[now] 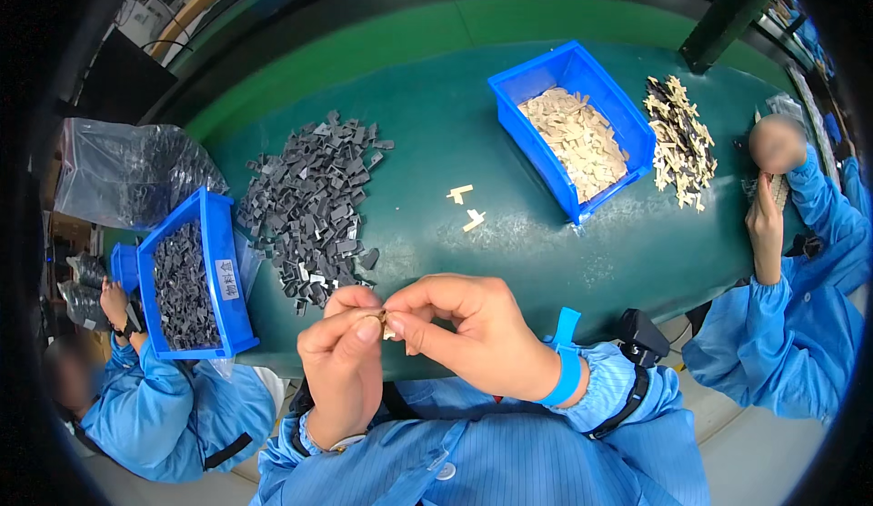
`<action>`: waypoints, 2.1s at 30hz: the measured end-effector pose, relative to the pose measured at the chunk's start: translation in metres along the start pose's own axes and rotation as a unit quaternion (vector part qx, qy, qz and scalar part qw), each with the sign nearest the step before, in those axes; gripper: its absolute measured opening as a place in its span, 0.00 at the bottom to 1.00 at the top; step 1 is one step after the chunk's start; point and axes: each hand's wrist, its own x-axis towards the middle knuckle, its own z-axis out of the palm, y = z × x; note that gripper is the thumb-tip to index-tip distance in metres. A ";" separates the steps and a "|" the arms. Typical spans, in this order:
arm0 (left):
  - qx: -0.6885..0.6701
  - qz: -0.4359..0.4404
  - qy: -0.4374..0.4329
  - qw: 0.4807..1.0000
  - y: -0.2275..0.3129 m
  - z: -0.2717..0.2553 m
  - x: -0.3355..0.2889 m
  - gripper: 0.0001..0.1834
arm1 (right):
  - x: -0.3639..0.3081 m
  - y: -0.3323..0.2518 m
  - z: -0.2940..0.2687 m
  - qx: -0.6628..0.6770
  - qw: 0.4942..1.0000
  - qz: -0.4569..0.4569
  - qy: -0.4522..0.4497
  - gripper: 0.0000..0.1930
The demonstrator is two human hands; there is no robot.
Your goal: Assembling small grey and gold plastic components at a factory workbench.
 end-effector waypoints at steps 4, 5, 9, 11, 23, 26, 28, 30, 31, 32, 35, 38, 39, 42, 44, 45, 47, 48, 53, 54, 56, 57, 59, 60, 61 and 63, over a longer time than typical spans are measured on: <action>-0.131 -0.097 0.001 0.987 0.002 0.004 0.003 0.08 | -0.001 -0.005 -0.004 -0.004 1.000 -0.006 0.014 0.05; -0.133 -0.077 0.007 0.988 0.003 0.003 0.005 0.08 | 0.000 -0.010 -0.008 -0.036 0.999 -0.014 0.027 0.05; 0.034 0.087 0.062 0.994 0.019 -0.012 0.007 0.06 | 0.019 -0.053 -0.051 -0.412 0.867 -0.235 0.155 0.04; 0.096 0.134 0.056 0.985 0.028 -0.015 0.008 0.06 | 0.028 -0.085 -0.074 -0.560 0.745 -0.284 0.226 0.02; 0.556 0.399 -0.041 0.728 0.041 -0.021 0.016 0.15 | 0.036 -0.105 -0.129 -0.752 0.569 -0.262 0.205 0.02; 0.567 0.429 -0.083 0.699 0.039 -0.019 0.013 0.14 | 0.038 -0.103 -0.124 -0.773 0.531 -0.280 0.205 0.03; 0.581 0.437 -0.101 0.679 0.040 -0.018 0.011 0.15 | 0.042 -0.097 -0.128 -0.782 0.533 -0.248 0.209 0.03; 0.587 0.437 -0.085 0.677 0.040 -0.018 0.010 0.16 | 0.042 -0.095 -0.133 -0.772 0.559 -0.224 0.204 0.03; 0.585 0.440 -0.095 0.675 0.038 -0.018 0.011 0.16 | 0.043 -0.094 -0.132 -0.772 0.560 -0.221 0.204 0.03; 0.584 0.442 -0.105 0.673 0.037 -0.018 0.012 0.16 | 0.043 -0.095 -0.130 -0.763 0.545 -0.288 0.197 0.03; 0.570 0.469 -0.108 0.665 0.032 -0.017 0.012 0.16 | 0.035 -0.097 -0.107 -0.686 0.628 -0.322 0.177 0.03; 0.569 0.476 -0.132 0.657 0.029 -0.017 0.010 0.16 | 0.019 -0.082 -0.065 -0.454 0.873 -0.180 0.018 0.03; 0.566 0.495 -0.131 0.646 0.025 -0.020 0.011 0.15 | 0.020 -0.071 -0.053 -0.417 0.894 -0.156 -0.051 0.03; 0.580 0.506 -0.144 0.622 0.027 -0.015 0.008 0.14 | 0.021 -0.050 -0.036 -0.308 0.931 -0.096 -0.173 0.05; 0.587 0.505 -0.150 0.614 0.027 -0.017 0.006 0.14 | 0.023 -0.045 -0.033 -0.280 0.937 -0.064 -0.198 0.07; 0.591 0.505 -0.154 0.610 0.027 -0.017 0.005 0.16 | 0.024 -0.043 -0.033 -0.272 0.938 -0.050 -0.211 0.08; 0.597 0.504 -0.157 0.604 0.024 -0.020 0.005 0.18 | 0.026 -0.039 -0.031 -0.261 0.937 -0.037 -0.227 0.08; 0.592 0.509 -0.156 0.605 0.022 -0.021 0.005 0.17 | 0.026 -0.038 -0.031 -0.259 0.936 -0.032 -0.238 0.08; 0.597 0.497 -0.178 0.605 0.024 -0.024 0.002 0.17 | 0.024 -0.032 -0.028 -0.268 0.929 -0.025 -0.252 0.07; 0.607 0.476 -0.172 0.613 0.023 -0.024 0.002 0.15 | 0.023 -0.029 -0.027 -0.293 0.926 -0.042 -0.236 0.06; 0.615 0.456 -0.165 0.621 0.020 -0.025 0.007 0.15 | 0.020 -0.019 -0.027 -0.319 0.920 -0.059 -0.218 0.05; 0.638 0.430 -0.139 0.623 0.018 -0.026 0.013 0.17 | 0.018 -0.013 -0.026 -0.335 0.923 -0.078 -0.171 0.05; 0.680 0.362 -0.105 0.629 0.018 -0.027 0.023 0.22 | 0.021 -0.007 -0.028 -0.349 0.924 -0.094 -0.124 0.04; 0.680 0.361 -0.105 0.630 0.017 -0.028 0.028 0.22 | 0.025 -0.006 -0.031 -0.331 0.937 -0.100 -0.058 0.04; 0.701 0.328 -0.088 0.627 0.018 -0.030 0.032 0.22 | 0.026 -0.006 -0.031 -0.311 0.944 -0.107 0.006 0.04; 0.738 0.279 -0.049 0.612 0.017 -0.028 0.039 0.18 | 0.025 -0.003 -0.033 -0.309 0.942 -0.127 0.022 0.04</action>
